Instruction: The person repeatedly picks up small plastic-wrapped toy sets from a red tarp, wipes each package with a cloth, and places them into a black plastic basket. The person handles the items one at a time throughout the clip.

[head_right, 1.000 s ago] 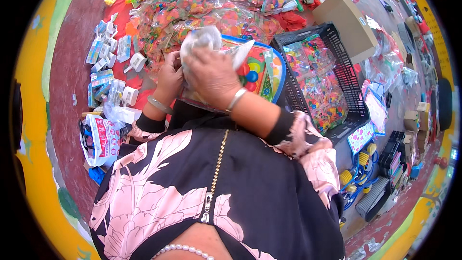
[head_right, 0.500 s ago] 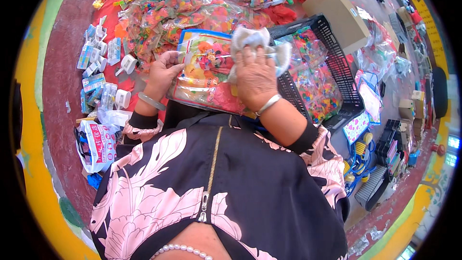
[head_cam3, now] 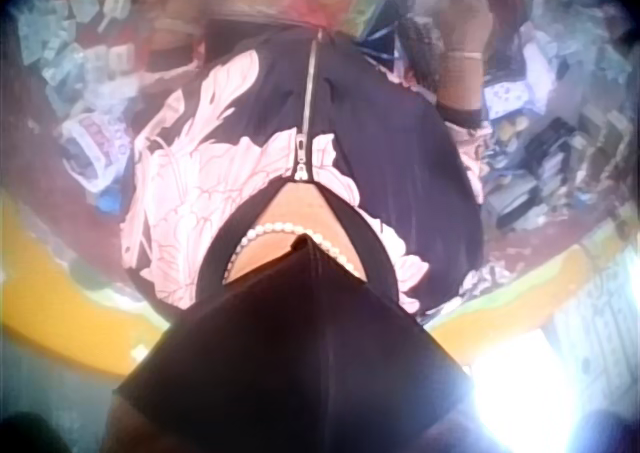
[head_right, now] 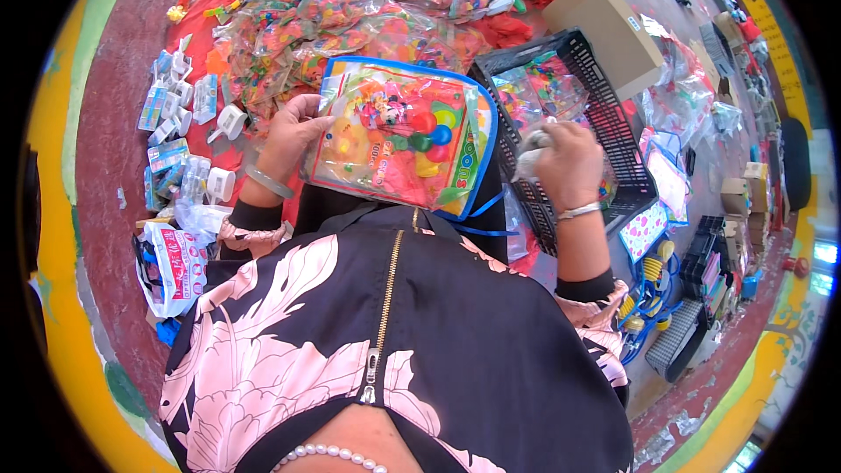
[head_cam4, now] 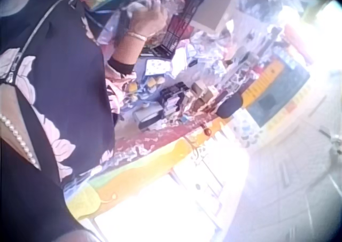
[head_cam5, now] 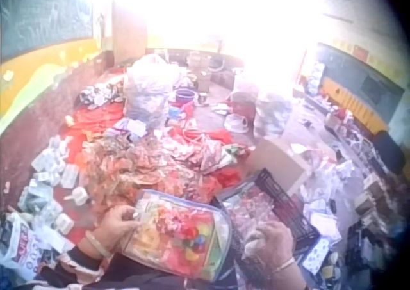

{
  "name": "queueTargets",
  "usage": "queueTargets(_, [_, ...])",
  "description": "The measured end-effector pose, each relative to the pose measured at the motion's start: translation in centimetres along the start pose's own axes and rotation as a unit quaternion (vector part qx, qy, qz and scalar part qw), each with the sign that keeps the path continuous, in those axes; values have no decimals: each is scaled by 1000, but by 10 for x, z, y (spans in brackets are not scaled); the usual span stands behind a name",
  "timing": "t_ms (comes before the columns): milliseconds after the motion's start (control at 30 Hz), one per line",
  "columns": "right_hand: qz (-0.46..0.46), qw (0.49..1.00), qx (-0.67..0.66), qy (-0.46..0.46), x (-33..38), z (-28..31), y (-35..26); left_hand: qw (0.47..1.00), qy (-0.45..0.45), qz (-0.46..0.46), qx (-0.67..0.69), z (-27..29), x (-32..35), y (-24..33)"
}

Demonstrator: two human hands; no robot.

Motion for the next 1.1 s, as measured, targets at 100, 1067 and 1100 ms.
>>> queueTargets(100, [-79, 987, -135, -37, -8, 27, 20, 997, 20, 5, -79, -4, -4, 6])
queueTargets(1067, [185, 960, -200, 69, -26, 60, -46, 996, -49, 70, -4, -9, -13, 5])
queueTargets(1100, [182, 962, -156, 130, -33, 78, -38, 999, -33, 39, -7, -6, -17, -3])
Point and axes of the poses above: each hand's wrist, its own x-axis away from the middle knuckle, its own z-axis out of the back of the hand, y = z × x, the point moved 3 cm from there along -x, towards the middle knuckle, and after that the axes turned 2 degrees about -y, right-handed, at the moved point
